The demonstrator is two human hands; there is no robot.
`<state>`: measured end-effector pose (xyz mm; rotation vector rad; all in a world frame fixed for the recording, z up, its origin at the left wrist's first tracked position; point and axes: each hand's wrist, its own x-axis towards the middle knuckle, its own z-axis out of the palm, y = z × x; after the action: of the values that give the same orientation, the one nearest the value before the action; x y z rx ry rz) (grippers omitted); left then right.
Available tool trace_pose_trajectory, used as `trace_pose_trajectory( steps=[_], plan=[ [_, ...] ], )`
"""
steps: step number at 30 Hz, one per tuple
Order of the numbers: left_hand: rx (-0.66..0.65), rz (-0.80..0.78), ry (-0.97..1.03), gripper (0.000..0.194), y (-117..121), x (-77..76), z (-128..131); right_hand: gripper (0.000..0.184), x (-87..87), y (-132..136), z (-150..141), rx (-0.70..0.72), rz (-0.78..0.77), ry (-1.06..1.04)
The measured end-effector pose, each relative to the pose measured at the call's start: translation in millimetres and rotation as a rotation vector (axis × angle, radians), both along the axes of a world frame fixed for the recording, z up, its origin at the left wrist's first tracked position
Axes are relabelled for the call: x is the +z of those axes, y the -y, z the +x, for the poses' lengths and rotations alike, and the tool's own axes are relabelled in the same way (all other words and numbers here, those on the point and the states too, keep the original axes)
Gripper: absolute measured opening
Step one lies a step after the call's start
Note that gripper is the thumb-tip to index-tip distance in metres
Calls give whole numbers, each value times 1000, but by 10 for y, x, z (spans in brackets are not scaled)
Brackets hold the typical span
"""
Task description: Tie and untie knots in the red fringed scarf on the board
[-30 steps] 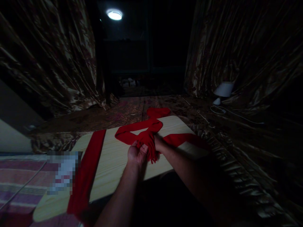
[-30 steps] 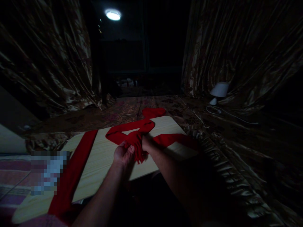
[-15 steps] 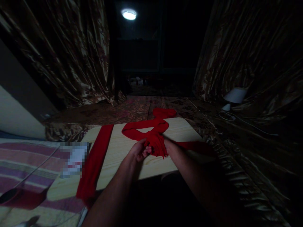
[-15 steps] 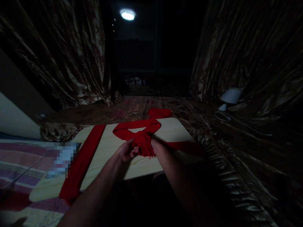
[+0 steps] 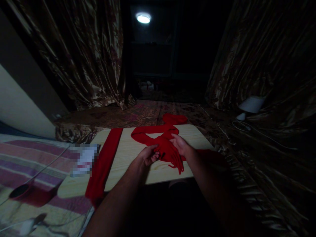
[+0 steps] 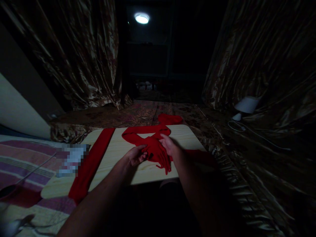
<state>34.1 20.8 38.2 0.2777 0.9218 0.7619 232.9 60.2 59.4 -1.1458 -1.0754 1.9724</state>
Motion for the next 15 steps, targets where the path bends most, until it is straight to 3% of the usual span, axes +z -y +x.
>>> trace_pose_trajectory(
  steps=[6,10,13,15],
  plan=[
    [-102,133,-92,17,6,13,-11,10,177,-167,-110,57,-4,291],
    [-280,342,-81,18,-25,6,-88,7,279,-259,-208,-8,30,322],
    [-211,576,-147,22,-83,-20,-98,7,337,-310,-210,12,8,268],
    [-86,627,-188,22,-116,-30,-73,9,366,-342,-171,26,16,253]
  ],
)
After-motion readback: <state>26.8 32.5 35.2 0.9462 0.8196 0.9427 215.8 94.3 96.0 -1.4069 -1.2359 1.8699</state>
